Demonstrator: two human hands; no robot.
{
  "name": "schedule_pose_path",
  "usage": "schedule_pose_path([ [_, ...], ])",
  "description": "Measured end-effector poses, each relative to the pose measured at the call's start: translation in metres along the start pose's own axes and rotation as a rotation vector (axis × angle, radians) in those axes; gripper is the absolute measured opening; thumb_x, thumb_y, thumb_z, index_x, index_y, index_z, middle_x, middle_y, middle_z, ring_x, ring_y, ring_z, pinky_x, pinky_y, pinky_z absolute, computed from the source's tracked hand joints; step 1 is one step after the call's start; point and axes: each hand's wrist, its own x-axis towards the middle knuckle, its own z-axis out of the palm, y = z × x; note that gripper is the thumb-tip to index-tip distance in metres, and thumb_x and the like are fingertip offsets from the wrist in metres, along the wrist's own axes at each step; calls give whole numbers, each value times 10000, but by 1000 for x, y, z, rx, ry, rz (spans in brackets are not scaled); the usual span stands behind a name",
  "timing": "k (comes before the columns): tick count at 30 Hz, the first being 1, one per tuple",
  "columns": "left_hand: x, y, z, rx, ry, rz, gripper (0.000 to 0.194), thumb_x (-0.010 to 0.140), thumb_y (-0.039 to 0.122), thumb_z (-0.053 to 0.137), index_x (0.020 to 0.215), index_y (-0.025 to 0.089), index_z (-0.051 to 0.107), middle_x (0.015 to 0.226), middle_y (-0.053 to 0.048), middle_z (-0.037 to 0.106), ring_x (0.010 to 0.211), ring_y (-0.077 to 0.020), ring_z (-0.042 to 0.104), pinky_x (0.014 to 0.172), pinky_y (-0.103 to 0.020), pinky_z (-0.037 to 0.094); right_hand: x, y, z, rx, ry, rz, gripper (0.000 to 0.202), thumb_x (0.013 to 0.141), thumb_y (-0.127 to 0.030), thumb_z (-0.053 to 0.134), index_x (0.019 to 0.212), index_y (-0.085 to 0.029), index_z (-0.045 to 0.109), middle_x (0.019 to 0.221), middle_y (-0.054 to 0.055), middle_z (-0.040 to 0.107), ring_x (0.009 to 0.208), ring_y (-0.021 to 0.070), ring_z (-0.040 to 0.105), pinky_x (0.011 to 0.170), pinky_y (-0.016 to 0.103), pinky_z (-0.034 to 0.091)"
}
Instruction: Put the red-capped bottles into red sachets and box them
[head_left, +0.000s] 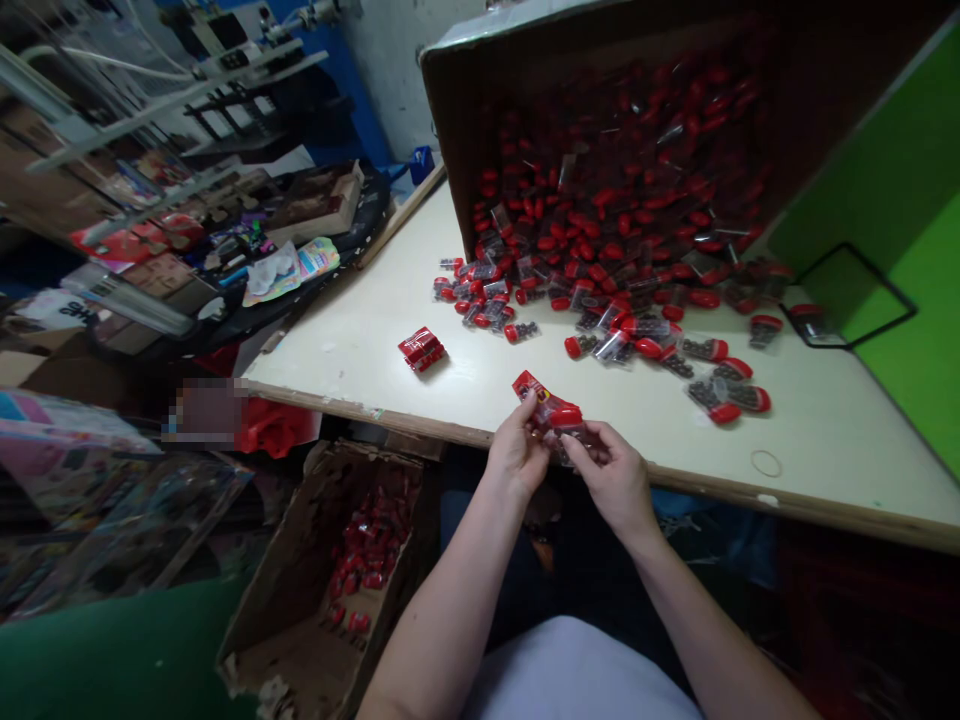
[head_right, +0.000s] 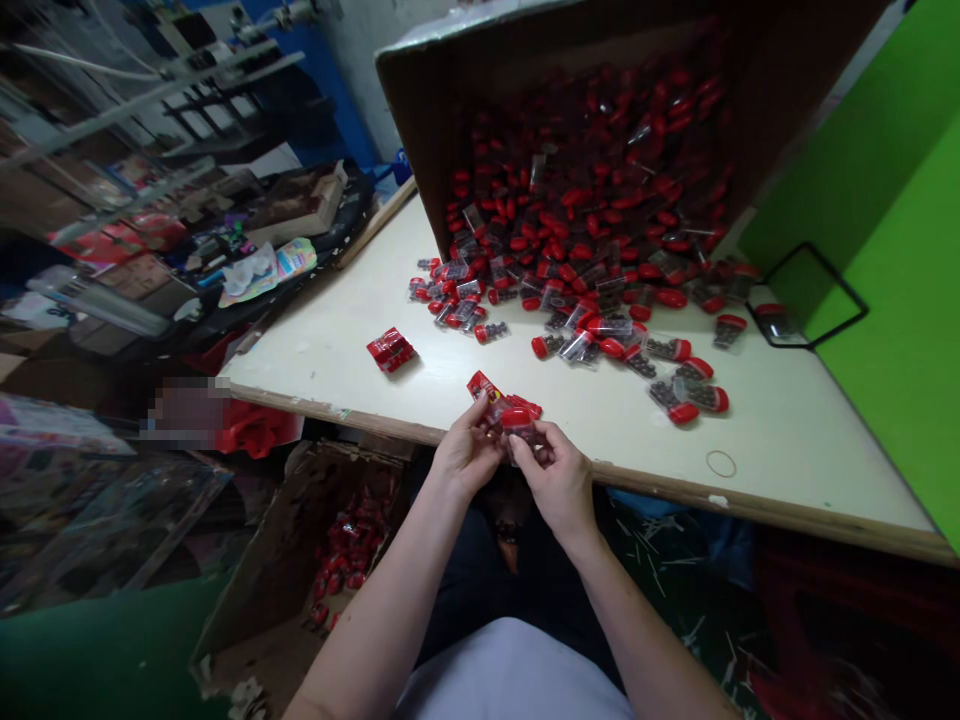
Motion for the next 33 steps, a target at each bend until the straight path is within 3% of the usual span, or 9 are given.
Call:
schedule_pose_path([
  [5,-1,-12,-5,78,-117,73,275,677,336,733,808,124,619,727,-42,656,639,-135,605,632,-252,450,-1,-1,2,222,-102,84,319,786,-446,614,977,-191,611,818,44,687,605,158,615,527,240,488],
  [10,-8,-17,-13,256,-168,152,387,646,411,740,858,94,675,754,-73,684,615,-124,595,572,-227,412,1,0,1,268,-127,91,301,781,-417,632,975,-187,627,764,24,669,587,139,587,519,225,466],
  [15,-13,-13,-16,405,-205,214,338,637,363,748,842,97,707,772,-86,702,616,-127,589,577,-231,397,3,1,-2,294,-138,87,290,772,-396,651,975,-188,644,751,11,653,597,127,564,549,227,459],
  [20,-17,-4,-14,473,-294,190,342,652,371,736,861,101,718,813,-94,706,661,-141,597,626,-251,412,5,-6,-9,465,-263,205,266,761,-382,673,929,-175,667,675,-12,612,499,72,479,454,179,380],
  [26,-18,-2,-15,411,-282,82,354,618,359,765,863,108,713,868,-97,705,652,-129,590,644,-259,430,6,-10,-10,733,-346,380,212,749,-370,691,809,-169,660,643,-33,569,443,26,422,412,139,336],
  [29,-18,-2,-19,428,-292,56,356,632,364,757,873,107,713,851,-94,704,668,-134,599,667,-267,441,8,-8,-10,667,-361,343,220,757,-376,679,837,-171,666,663,-26,587,458,36,436,425,151,355],
  [33,-17,-7,-23,453,-190,145,337,586,337,787,821,106,717,811,-86,707,659,-133,604,669,-258,437,10,-3,-9,413,-295,173,261,737,-364,690,914,-172,682,728,7,651,558,99,537,509,205,435],
])
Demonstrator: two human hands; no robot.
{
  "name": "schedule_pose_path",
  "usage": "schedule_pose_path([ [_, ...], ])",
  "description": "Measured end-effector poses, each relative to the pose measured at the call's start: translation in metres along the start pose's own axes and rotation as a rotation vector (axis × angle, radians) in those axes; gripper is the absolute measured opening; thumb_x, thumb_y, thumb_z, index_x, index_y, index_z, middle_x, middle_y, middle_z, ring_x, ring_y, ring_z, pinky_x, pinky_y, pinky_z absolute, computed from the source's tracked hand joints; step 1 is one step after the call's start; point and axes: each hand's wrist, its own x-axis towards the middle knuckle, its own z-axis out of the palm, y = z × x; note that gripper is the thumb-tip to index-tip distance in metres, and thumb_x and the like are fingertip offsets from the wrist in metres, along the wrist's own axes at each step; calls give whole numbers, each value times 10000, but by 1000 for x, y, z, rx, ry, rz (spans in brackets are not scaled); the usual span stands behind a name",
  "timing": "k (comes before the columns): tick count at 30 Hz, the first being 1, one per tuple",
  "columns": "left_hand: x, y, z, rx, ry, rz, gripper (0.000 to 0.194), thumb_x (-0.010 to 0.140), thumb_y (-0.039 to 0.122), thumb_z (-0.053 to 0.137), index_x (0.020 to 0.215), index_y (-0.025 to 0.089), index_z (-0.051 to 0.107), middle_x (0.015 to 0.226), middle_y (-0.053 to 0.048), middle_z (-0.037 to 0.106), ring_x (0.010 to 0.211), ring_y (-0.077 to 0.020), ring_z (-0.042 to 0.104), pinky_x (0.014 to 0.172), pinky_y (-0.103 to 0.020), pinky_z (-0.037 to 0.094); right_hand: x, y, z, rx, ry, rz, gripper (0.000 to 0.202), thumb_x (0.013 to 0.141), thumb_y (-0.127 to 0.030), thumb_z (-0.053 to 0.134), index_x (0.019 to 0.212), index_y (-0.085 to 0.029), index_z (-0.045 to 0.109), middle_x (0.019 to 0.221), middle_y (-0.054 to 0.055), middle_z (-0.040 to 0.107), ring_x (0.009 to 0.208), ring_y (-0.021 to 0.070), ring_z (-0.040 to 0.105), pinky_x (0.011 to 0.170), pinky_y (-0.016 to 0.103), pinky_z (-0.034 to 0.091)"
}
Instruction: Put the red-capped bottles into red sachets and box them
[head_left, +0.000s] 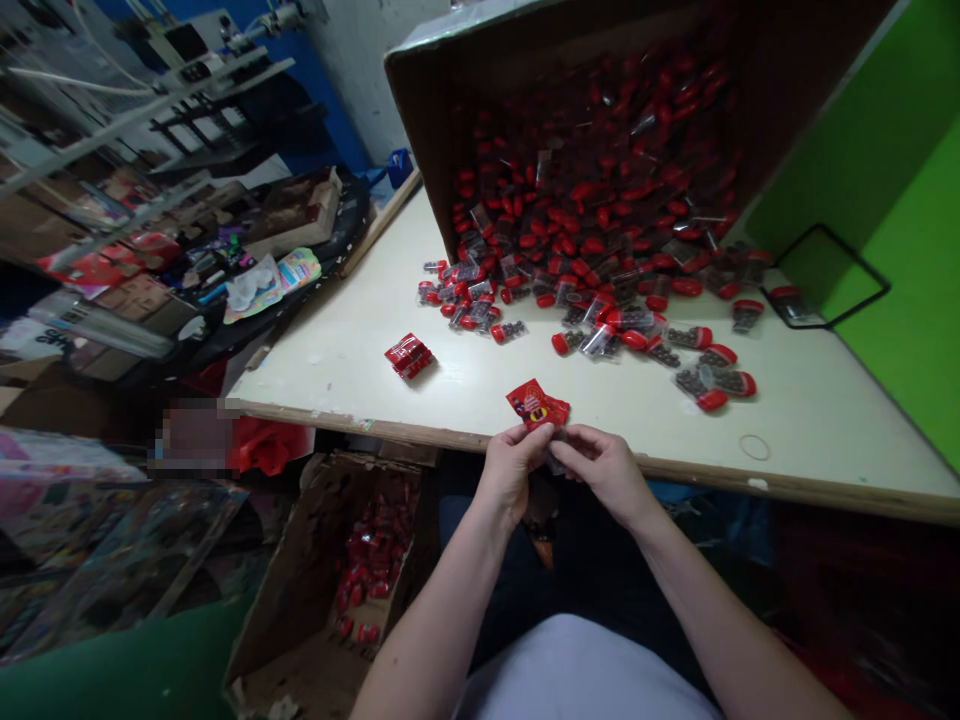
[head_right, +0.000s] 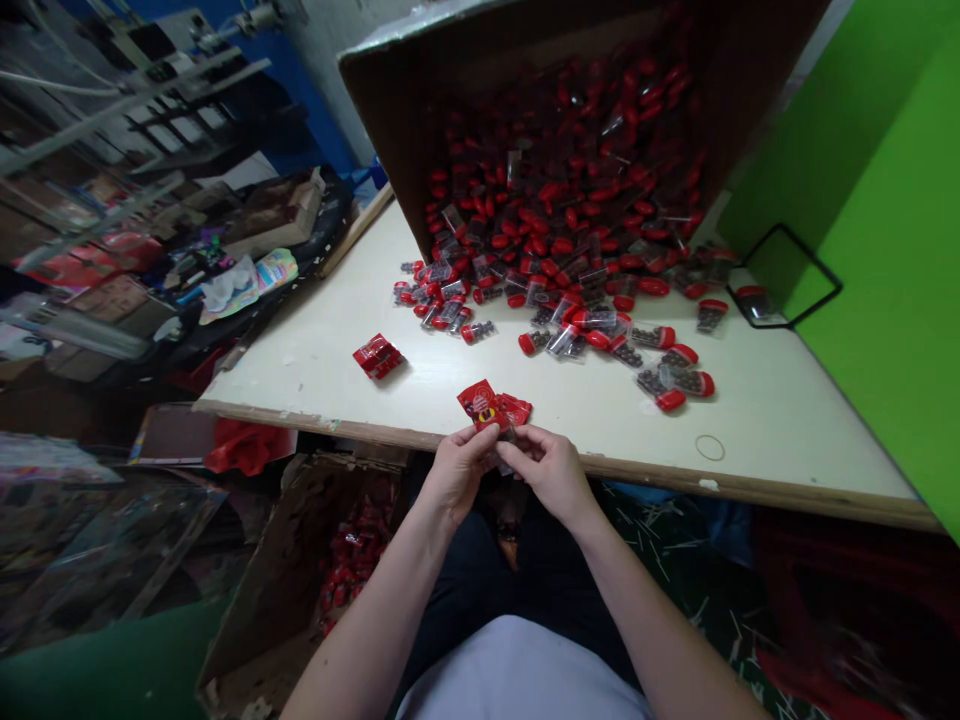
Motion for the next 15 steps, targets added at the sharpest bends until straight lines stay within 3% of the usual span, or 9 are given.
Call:
schedule_pose_path([
  [3,0,-4,0,24,69,30,323,570,325,796,797,111,714,784,-79,707,641,-128,601,651,-244,432,2,4,1,-100,61,-43,272,727,-374,694,902,-168,673,737,23,668,607,136,587,553,240,472],
  [8,4,0,-3,8,44,-29,337,613,402,763,765,109,698,743,-78,696,593,-114,588,599,-232,424,2,7,2,34,45,28,363,672,-394,743,907,-196,549,677,-17,634,521,114,580,486,226,476],
  [12,7,5,-4,-46,70,-44,350,603,396,771,763,95,692,684,-69,679,569,-125,587,613,-257,445,-2,6,-4,27,-43,-78,530,658,-310,772,1116,-268,507,991,5,624,668,101,630,666,255,528],
  [15,5,3,-4,-81,64,-86,346,605,390,772,763,93,689,646,-54,661,548,-117,574,599,-253,443,-4,8,-7,-50,-67,-162,516,695,-280,749,1160,-294,528,995,2,615,801,130,642,775,276,520],
])
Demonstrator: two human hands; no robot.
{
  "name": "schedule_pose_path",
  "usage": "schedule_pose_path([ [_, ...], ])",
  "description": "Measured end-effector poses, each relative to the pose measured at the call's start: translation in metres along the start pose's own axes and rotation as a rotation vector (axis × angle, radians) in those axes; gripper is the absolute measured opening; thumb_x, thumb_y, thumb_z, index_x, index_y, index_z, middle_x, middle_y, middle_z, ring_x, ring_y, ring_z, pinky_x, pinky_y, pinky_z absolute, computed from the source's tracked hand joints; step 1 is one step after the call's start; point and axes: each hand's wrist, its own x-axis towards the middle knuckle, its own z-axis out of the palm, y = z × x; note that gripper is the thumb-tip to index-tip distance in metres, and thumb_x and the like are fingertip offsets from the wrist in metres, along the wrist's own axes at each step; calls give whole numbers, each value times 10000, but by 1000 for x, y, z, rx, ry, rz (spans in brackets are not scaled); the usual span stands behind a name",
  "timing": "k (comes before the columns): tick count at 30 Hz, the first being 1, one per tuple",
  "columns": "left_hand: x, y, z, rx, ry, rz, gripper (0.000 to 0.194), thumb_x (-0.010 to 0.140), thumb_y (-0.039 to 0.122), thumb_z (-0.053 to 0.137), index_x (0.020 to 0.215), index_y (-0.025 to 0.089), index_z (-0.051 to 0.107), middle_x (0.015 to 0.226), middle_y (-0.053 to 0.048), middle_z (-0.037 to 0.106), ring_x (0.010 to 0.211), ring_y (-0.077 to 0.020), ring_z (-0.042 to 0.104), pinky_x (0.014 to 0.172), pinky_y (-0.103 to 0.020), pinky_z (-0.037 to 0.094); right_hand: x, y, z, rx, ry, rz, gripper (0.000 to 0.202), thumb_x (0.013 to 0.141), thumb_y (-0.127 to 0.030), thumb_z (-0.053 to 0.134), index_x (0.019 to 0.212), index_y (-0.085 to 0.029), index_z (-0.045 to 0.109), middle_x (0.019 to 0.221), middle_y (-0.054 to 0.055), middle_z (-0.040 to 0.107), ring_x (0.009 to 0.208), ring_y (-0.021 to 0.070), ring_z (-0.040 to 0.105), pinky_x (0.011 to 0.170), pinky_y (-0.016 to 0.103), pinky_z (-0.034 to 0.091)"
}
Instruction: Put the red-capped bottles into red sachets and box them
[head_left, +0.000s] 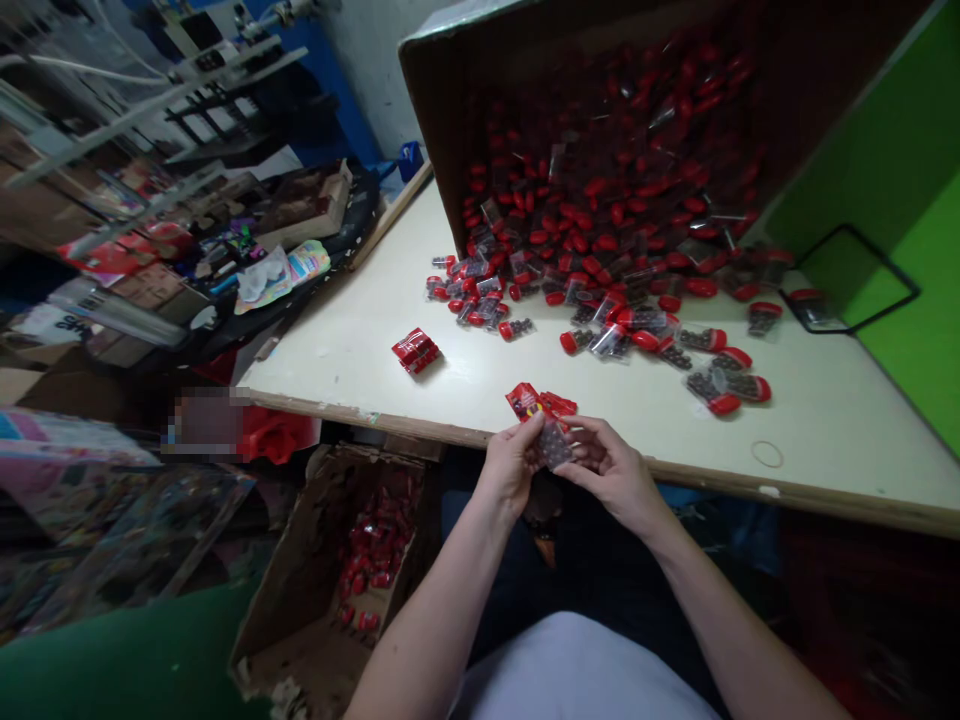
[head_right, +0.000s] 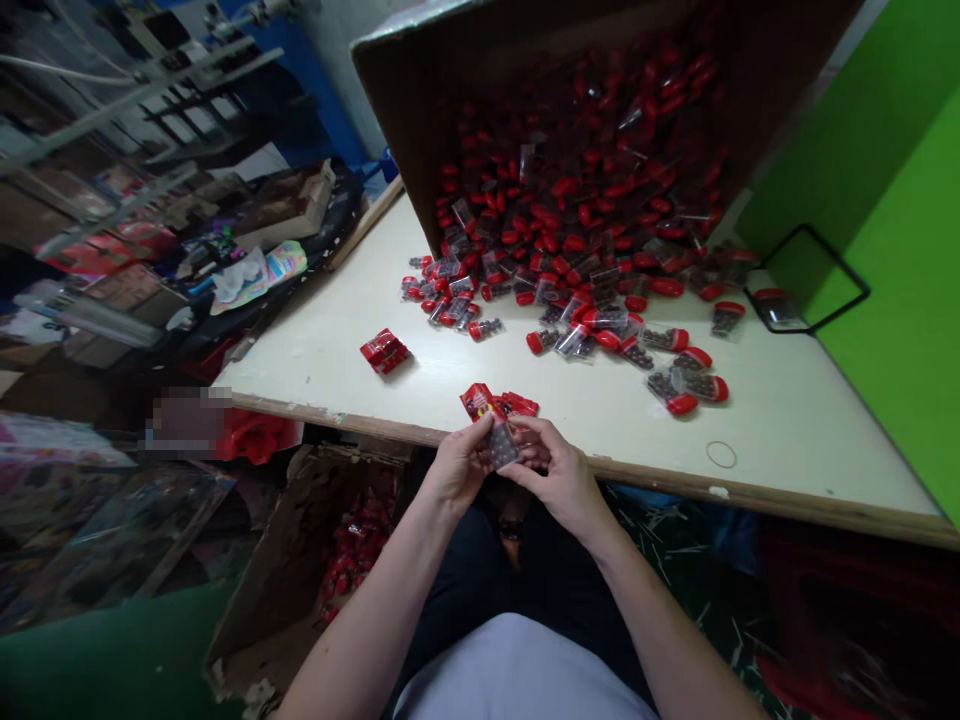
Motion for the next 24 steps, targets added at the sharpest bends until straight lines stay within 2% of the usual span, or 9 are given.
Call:
schedule_pose_path([
  [2,-3,-3,1,-27,-14,-37,332,614,377,770,776,98,689,653,-45,656,557,-105,568,595,-241,437,0,3,0,4,14,-26,511,699,-286,745,1167,-291,538,929,1,634,843,156,642,792,293,523],
  [5,-11,-7,3,-60,-39,-62,296,624,354,770,769,110,687,699,-42,660,603,-98,569,640,-246,448,3,6,1,72,23,-6,554,693,-313,743,1202,-292,528,948,15,662,854,184,651,793,326,533],
  [8,-18,-7,6,-65,-66,-42,284,630,347,769,758,107,690,737,-59,668,653,-109,574,693,-268,456,6,9,1,97,38,22,553,688,-329,743,1204,-295,548,971,20,676,867,197,653,816,341,523],
  [15,-24,-15,7,-72,-57,7,292,641,344,761,806,110,704,845,-93,691,761,-145,605,754,-289,448,7,14,2,-1,133,-9,473,683,-352,743,1135,-281,623,797,-4,657,765,183,633,778,323,514],
  [24,-23,-17,3,-85,-26,41,246,668,312,740,813,115,709,851,-92,701,777,-151,620,760,-293,461,8,14,11,-3,100,6,469,717,-337,717,1167,-281,594,849,-1,702,777,190,671,791,327,520],
])
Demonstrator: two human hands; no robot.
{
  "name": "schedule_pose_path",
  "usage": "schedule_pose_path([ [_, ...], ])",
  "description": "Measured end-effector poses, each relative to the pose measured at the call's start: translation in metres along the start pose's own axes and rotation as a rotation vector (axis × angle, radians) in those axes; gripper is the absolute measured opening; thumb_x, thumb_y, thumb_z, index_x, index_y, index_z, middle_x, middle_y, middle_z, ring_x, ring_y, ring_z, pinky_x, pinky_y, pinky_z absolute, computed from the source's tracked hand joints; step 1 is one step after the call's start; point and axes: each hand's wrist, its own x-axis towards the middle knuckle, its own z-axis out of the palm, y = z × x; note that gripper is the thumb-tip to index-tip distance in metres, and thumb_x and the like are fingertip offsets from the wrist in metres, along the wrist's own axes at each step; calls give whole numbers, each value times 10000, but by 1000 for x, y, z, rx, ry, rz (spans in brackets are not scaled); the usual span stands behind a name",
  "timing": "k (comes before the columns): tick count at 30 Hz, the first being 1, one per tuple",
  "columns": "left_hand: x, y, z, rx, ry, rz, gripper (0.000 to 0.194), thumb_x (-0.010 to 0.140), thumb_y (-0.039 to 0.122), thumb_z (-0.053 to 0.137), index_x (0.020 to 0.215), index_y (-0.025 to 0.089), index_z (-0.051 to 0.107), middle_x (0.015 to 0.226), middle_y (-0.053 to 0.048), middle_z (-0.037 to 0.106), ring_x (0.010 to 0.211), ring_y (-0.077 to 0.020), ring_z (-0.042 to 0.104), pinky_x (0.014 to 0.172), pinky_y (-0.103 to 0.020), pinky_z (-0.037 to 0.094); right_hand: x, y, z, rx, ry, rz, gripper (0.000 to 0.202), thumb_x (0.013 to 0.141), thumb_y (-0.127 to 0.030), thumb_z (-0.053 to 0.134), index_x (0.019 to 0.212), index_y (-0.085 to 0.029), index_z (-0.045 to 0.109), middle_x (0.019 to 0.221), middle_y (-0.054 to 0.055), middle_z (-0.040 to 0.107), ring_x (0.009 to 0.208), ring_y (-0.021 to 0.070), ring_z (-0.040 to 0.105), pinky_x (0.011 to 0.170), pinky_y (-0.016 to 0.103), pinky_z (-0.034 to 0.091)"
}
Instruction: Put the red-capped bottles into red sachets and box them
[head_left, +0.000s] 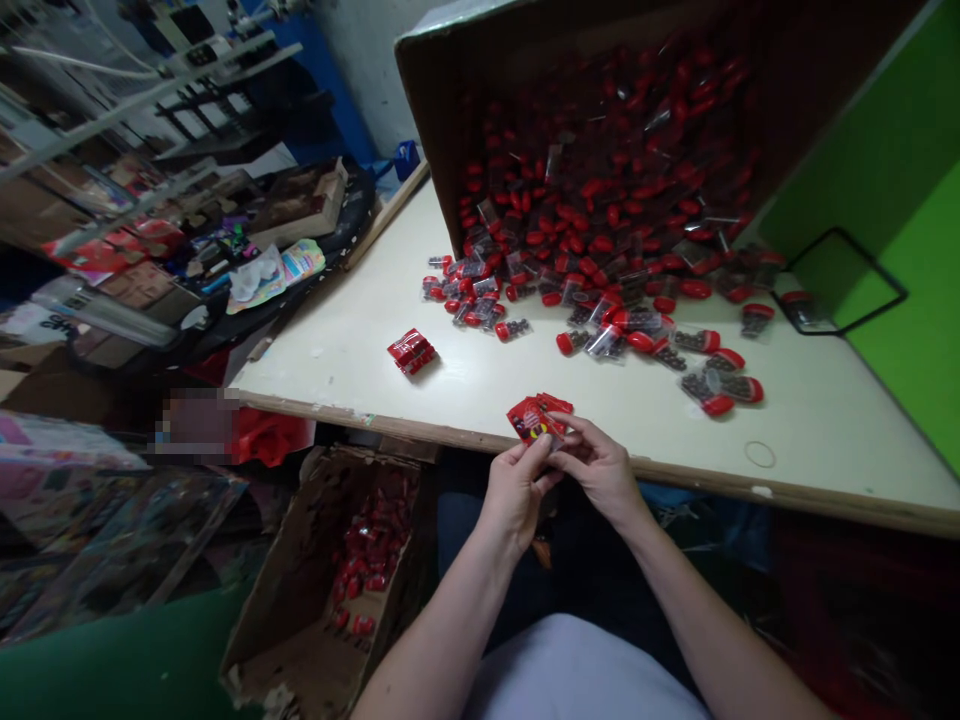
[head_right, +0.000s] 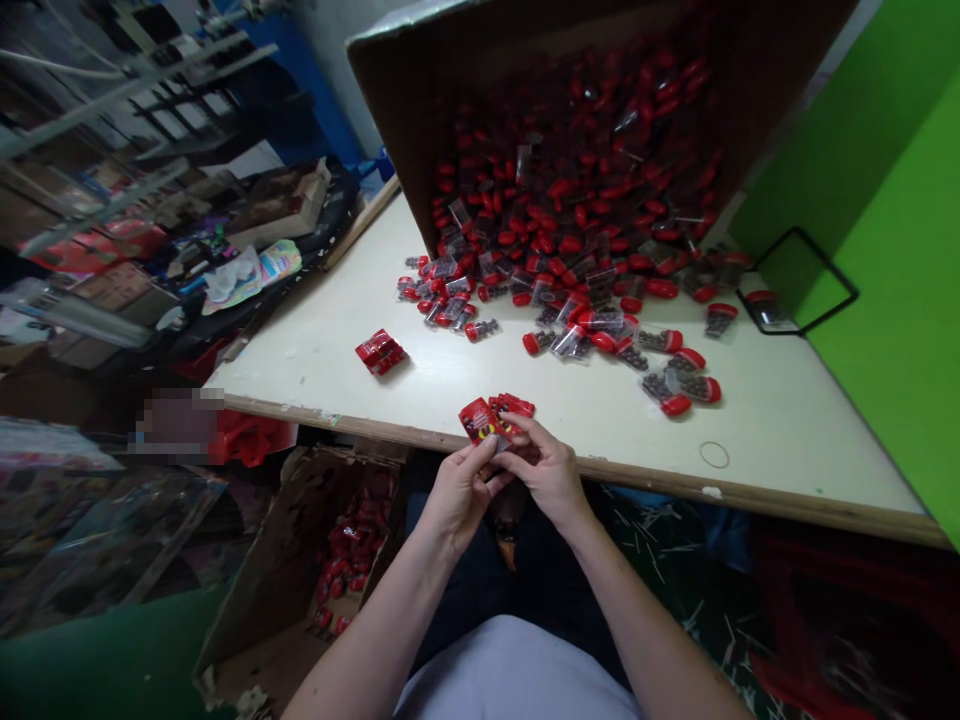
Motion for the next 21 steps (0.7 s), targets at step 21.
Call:
schedule_pose_path([
  [21,-8,65,-166,1147,717,618,344,728,430,586,963,183,635,964,-101,658,911,-254,596,829,-334,424,157,-4,-66,-1084,598,173,581,695,-533,652,1082,-118,527,1060,217,579,957,348,573,751,435,440],
])
